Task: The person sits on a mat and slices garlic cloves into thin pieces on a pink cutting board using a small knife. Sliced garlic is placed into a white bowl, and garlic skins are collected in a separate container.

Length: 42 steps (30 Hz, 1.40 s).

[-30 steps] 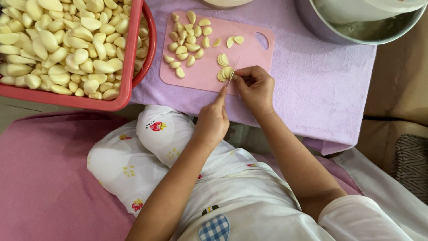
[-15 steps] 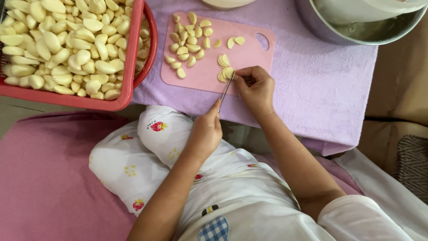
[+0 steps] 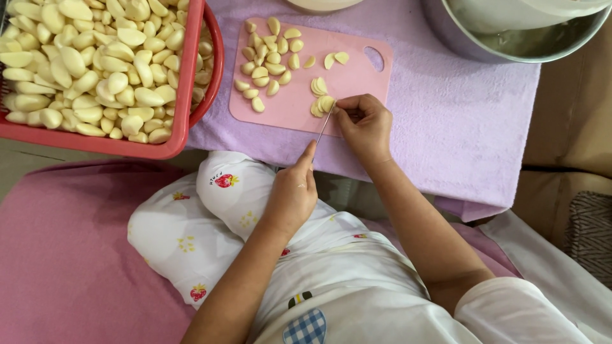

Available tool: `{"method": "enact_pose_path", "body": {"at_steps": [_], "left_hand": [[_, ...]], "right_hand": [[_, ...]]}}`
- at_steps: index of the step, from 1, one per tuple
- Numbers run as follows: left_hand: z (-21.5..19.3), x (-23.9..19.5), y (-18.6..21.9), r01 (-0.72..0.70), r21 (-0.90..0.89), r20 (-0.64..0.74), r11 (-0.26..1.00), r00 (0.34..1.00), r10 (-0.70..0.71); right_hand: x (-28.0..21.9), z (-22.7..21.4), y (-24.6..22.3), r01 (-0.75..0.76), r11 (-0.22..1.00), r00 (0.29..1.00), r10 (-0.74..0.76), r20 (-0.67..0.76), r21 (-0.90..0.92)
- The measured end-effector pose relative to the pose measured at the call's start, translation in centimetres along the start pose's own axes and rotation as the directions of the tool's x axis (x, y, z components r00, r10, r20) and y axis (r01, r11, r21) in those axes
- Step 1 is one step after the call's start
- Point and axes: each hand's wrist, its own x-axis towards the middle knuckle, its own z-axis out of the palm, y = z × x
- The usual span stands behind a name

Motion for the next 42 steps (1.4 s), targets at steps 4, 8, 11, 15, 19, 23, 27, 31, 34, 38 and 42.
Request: {"method": "enact_pose_path", "body": {"at_steps": [4,8,11,15,19,23,27,31,34,38,42], "left_hand": [[0.0,0.6,-0.3,-0.005,-0.016,0.011,1.0,1.0,0.005],[0.0,1.4,-0.6,-0.022,-0.057,0.028,0.998,0.999,0.023],[0.1,2.0,-0.6,-0.028,-0.052,0.032,0.998,0.999,0.03],[1.1,3.0,-0.8,-0.031,-0.016,0.027,0.999,0.999,0.031],[1.0,4.0,0.4,-0.043,-0.046,-0.004,0.998,0.999,0.043],[2.1,5.2,-0.2,-0.069,0.027,-0.013,0.997,0.997,0.07],[2.1,5.0,0.3,-0.079,0.098,-0.017,0.992,0.997,0.081],[1.0,3.2,1.0,-0.07,0.087,0.008,0.994,0.998,0.07],[1.2,2.0,-0.3,-0.029,0.084,0.042,0.996,0.999,0.026],[1.6,1.7,-1.6,0.042,-0.003,0.033,0.999,0.999,-0.042],[1.9,1.6,-2.2,0.089,-0.138,-0.016,0.986,0.996,-0.092]], "right_hand": [[0.0,0.0,0.0,0.0,1.0,1.0,0.0,0.013,0.002],[0.1,0.0,0.3,0.006,1.0,1.0,-0.006,0.003,0.014],[0.0,0.0,0.4,0.0,1.0,1.0,0.0,0.004,0.017],[0.0,-0.1,-0.5,0.006,1.0,1.0,-0.006,-0.003,0.024],[0.0,-0.1,-0.6,-0.002,0.999,1.0,0.003,-0.005,0.038],[-0.1,-0.1,-0.6,0.007,1.0,1.0,-0.007,0.0,0.005],[-0.2,0.0,-1.1,0.008,1.0,1.0,-0.008,-0.012,-0.004],[-0.1,0.0,-1.0,0.02,1.0,1.0,-0.02,-0.017,-0.019],[0.1,0.1,-0.7,0.015,1.0,0.999,-0.016,-0.03,-0.027],[0.0,0.4,-1.8,0.001,1.0,1.0,-0.002,-0.03,-0.013],[1.2,0.0,-0.5,-0.043,0.999,0.999,0.043,-0.013,-0.028]]}}
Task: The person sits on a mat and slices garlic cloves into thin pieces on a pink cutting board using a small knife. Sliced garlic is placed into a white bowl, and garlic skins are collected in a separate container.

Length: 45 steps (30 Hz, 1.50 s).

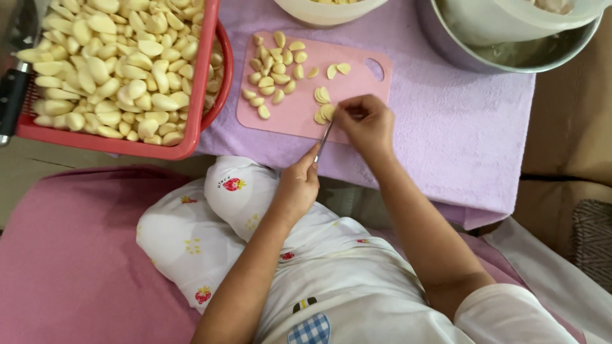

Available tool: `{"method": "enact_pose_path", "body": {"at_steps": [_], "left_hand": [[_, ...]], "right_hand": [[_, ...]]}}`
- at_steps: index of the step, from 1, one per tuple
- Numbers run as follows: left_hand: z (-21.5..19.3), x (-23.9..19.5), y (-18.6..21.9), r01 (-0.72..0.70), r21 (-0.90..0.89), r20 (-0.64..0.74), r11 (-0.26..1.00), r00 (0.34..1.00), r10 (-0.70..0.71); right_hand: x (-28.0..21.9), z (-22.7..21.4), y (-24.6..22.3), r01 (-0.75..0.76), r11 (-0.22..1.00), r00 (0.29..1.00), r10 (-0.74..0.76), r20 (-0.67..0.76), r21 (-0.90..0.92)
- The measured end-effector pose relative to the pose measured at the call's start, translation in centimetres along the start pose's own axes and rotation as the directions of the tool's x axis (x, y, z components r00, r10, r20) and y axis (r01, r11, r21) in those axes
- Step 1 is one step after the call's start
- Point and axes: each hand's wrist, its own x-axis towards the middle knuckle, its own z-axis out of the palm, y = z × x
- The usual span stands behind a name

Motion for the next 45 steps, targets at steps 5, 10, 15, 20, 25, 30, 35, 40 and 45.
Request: {"method": "enact_pose_path", "body": {"at_steps": [5,10,15,20,25,30,35,40,45], "left_hand": [[-0.9,0.1,1.4,0.071,-0.066,0.047,0.995,0.997,-0.068],[-0.8,0.2,1.2,0.111,-0.107,0.087,0.988,0.991,-0.102],[0.0,0.6,0.0,0.018,-0.105,0.04,0.994,0.999,-0.014],[0.2,0.5,-0.4,-0.035,-0.082,0.005,0.996,0.999,0.036],[0.3,0.4,-0.2,-0.048,-0.089,0.008,0.995,0.999,0.049],[0.4,0.3,0.3,-0.063,0.038,-0.066,0.997,0.996,0.065],[-0.1,-0.4,1.4,-0.06,0.034,-0.064,0.998,0.996,0.062],[-0.3,-0.7,1.8,-0.043,0.038,-0.055,0.998,0.997,0.045],[-0.6,-1.2,2.9,-0.071,0.028,-0.043,0.997,0.996,0.072]], "right_hand": [[5.8,-0.6,-1.4,0.147,0.974,0.989,-0.147,0.009,-0.174],[7.9,1.4,-2.7,0.419,0.873,0.908,-0.404,0.112,-0.251],[8.3,5.9,-4.5,0.417,0.818,0.89,-0.281,0.358,-0.396],[8.6,6.8,-3.4,0.405,0.846,0.889,-0.274,0.368,-0.348],[5.4,1.5,-4.8,0.104,0.988,0.948,-0.065,0.312,-0.11],[1.1,-1.8,-1.3,-0.187,0.979,0.965,0.199,0.173,-0.082],[-0.5,-1.5,-1.3,-0.125,0.991,0.984,0.129,0.126,-0.041],[-1.1,-1.4,-0.8,-0.119,0.992,0.989,0.115,0.098,0.041],[-1.3,-1.0,-0.5,-0.013,1.0,0.999,0.013,0.042,0.006]]}}
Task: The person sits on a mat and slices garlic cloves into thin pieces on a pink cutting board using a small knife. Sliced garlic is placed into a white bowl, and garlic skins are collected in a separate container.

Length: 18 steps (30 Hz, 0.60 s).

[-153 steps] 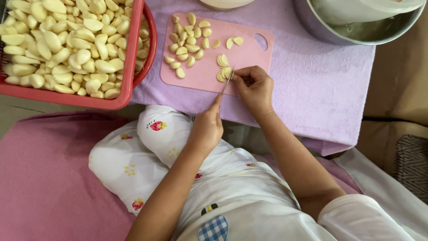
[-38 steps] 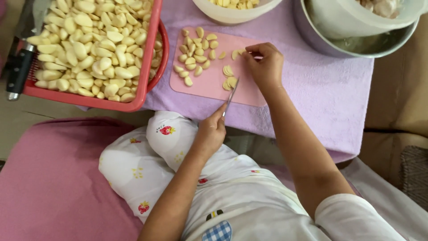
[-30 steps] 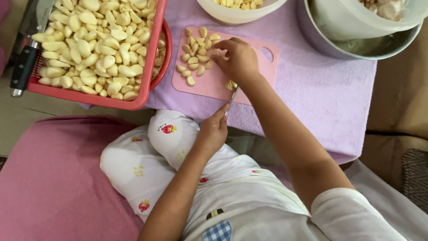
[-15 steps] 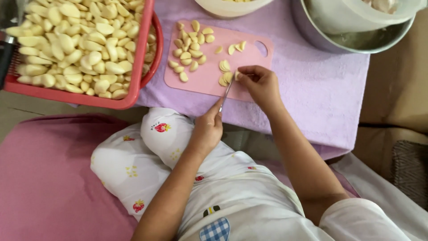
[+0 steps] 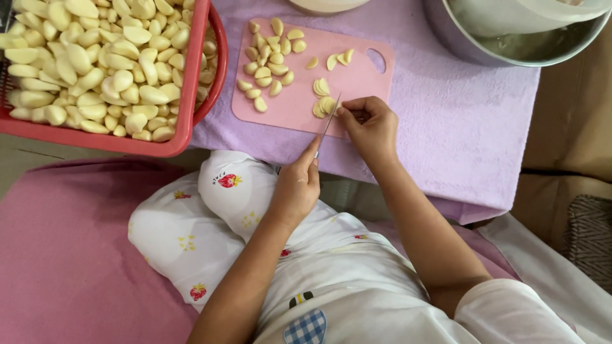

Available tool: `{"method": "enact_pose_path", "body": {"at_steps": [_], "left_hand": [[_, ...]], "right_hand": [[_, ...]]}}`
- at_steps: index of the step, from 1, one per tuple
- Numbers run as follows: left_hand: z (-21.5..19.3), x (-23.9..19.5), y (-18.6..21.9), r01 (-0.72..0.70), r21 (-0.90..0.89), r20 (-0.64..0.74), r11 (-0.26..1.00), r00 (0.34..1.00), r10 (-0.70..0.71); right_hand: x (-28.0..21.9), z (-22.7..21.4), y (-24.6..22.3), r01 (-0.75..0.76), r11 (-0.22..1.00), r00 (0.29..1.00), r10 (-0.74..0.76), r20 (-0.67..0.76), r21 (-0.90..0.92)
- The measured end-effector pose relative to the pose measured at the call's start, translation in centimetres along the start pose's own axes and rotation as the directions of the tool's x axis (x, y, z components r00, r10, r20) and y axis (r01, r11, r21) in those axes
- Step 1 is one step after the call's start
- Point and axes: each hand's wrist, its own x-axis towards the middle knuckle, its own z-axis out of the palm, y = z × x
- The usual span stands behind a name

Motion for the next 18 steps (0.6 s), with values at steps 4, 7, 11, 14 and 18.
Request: {"method": "enact_pose_path", "body": {"at_steps": [4,7,11,14,18], "left_hand": [[-0.1,-0.3,-0.2,0.011,0.014,0.016,1.0,1.0,-0.011],[-0.1,-0.4,-0.5,0.005,0.01,0.032,1.0,0.999,-0.005],[-0.1,-0.7,-1.1,-0.021,0.039,0.037,0.999,0.999,0.019],[0.2,-0.6,-1.4,-0.051,0.062,0.03,0.997,0.998,0.049],[0.5,-0.3,-1.2,-0.083,0.095,0.022,0.992,0.996,0.081]], "right_hand": [[-0.1,0.0,0.4,-0.007,1.0,1.0,0.007,-0.001,0.026],[-0.1,0.1,0.3,0.004,0.999,1.0,-0.004,-0.004,0.036],[-0.2,0.2,-0.1,-0.003,0.997,1.0,0.004,-0.015,0.076],[-0.1,0.2,0.1,0.012,0.998,1.0,-0.011,-0.016,0.061],[-0.1,0.2,-0.1,0.02,0.999,1.0,-0.019,-0.016,0.046]]}}
